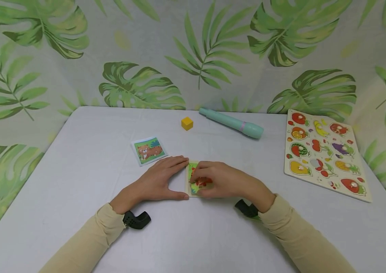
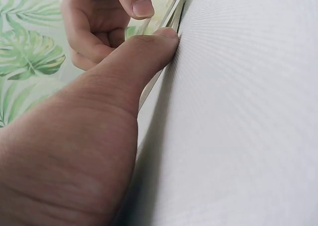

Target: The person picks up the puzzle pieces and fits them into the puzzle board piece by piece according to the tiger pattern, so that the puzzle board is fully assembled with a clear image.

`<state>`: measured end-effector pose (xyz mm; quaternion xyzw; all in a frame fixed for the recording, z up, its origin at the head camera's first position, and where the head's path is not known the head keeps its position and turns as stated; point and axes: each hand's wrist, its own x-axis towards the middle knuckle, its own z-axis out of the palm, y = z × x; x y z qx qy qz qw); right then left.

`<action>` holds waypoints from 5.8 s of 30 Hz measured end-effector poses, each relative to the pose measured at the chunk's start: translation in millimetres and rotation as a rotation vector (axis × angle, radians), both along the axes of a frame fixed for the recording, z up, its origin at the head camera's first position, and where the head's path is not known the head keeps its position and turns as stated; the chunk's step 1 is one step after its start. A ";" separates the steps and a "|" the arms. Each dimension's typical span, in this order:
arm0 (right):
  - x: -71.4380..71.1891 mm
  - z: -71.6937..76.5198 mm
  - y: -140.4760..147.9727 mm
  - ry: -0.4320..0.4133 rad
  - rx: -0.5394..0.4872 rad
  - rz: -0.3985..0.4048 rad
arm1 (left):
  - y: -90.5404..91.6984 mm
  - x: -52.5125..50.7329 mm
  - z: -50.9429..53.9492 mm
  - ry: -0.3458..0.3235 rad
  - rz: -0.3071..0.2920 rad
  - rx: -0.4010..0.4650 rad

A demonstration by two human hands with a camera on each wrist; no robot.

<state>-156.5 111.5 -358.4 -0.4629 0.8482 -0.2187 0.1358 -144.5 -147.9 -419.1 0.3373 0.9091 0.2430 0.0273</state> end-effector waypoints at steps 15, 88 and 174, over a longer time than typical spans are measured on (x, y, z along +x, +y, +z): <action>-3.1 -11.3 -7.7 0.032 0.001 0.010 | -0.2 -0.3 -0.1 -0.002 0.007 -0.010; 4.0 0.2 12.3 0.024 0.020 -0.075 | 0.7 -0.8 -0.4 0.003 0.008 -0.026; 50.5 -9.1 146.8 -0.040 0.067 -0.224 | 1.1 -0.7 -1.2 0.013 0.006 -0.020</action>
